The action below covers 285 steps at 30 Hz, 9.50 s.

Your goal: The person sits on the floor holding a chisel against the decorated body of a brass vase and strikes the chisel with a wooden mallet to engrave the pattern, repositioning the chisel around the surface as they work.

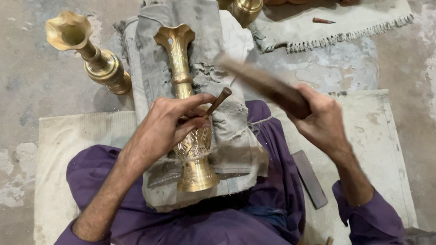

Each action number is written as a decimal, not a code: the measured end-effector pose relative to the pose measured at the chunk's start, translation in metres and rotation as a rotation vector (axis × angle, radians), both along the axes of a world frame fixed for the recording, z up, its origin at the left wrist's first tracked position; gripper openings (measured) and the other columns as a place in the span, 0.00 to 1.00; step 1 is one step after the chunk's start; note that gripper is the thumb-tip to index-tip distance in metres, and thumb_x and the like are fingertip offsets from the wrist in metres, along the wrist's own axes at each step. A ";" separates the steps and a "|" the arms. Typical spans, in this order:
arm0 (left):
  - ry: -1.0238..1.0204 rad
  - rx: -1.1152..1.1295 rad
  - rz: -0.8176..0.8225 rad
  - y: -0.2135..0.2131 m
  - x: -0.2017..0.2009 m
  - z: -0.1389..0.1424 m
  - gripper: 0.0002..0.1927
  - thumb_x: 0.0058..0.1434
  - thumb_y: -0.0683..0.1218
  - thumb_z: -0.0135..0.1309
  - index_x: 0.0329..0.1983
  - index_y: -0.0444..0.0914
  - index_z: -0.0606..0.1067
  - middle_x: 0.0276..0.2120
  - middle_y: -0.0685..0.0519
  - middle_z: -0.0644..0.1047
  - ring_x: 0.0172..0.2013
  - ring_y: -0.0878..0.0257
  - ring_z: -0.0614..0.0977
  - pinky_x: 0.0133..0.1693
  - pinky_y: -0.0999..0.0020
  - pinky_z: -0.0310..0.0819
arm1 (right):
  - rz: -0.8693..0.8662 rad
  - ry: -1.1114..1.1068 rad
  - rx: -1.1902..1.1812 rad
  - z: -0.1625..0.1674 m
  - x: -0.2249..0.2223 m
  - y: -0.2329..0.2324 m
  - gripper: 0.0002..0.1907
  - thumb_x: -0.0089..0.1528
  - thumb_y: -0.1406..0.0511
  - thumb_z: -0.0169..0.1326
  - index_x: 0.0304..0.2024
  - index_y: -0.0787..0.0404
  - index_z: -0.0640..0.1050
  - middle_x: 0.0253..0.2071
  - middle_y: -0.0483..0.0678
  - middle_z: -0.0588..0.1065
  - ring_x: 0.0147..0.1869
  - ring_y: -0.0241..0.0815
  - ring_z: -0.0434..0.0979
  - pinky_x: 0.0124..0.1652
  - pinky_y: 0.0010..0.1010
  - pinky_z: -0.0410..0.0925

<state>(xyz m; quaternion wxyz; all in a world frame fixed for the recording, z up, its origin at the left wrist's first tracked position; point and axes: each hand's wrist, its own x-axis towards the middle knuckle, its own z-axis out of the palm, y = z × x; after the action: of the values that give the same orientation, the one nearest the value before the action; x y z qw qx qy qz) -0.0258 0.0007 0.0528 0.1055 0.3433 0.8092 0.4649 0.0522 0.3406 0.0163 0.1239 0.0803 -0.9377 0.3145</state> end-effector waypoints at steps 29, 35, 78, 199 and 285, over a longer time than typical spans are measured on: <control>-0.039 0.023 0.011 -0.003 0.000 -0.003 0.27 0.58 0.40 0.61 0.63 0.41 0.74 0.41 0.46 0.85 0.43 0.59 0.89 0.44 0.64 0.85 | 0.060 -0.012 -0.111 0.012 -0.004 -0.014 0.16 0.62 0.68 0.64 0.50 0.63 0.77 0.37 0.54 0.80 0.36 0.46 0.83 0.36 0.37 0.76; 0.007 0.021 0.006 -0.001 0.002 0.000 0.26 0.59 0.40 0.62 0.62 0.40 0.75 0.40 0.47 0.86 0.43 0.60 0.89 0.44 0.64 0.85 | -0.044 -0.085 -0.111 0.006 -0.007 -0.008 0.16 0.62 0.68 0.63 0.51 0.63 0.77 0.34 0.55 0.81 0.31 0.45 0.82 0.29 0.36 0.75; -0.048 -0.001 0.035 -0.001 0.005 0.008 0.25 0.59 0.42 0.62 0.61 0.40 0.75 0.39 0.48 0.86 0.41 0.61 0.89 0.42 0.66 0.84 | 0.021 0.011 0.093 0.006 0.003 -0.002 0.27 0.60 0.73 0.61 0.62 0.58 0.73 0.42 0.49 0.81 0.37 0.42 0.81 0.38 0.35 0.76; -0.046 0.068 0.028 -0.009 0.008 -0.005 0.27 0.58 0.40 0.62 0.63 0.41 0.74 0.44 0.47 0.85 0.47 0.60 0.88 0.48 0.65 0.85 | -0.050 0.044 0.353 0.000 0.027 0.000 0.35 0.59 0.73 0.59 0.68 0.44 0.71 0.46 0.47 0.82 0.39 0.44 0.83 0.40 0.36 0.77; 0.012 0.056 0.008 -0.010 0.007 -0.005 0.26 0.59 0.43 0.62 0.62 0.42 0.75 0.40 0.49 0.85 0.40 0.61 0.89 0.42 0.65 0.85 | -0.044 0.094 0.161 0.021 0.022 -0.003 0.31 0.59 0.75 0.61 0.63 0.46 0.74 0.41 0.50 0.80 0.41 0.48 0.81 0.42 0.39 0.74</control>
<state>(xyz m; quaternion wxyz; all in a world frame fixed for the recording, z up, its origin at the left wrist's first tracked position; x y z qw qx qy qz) -0.0187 -0.0094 0.0475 0.0890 0.3456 0.7980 0.4857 0.0746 0.3380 0.0375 0.1677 0.0842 -0.9546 0.2313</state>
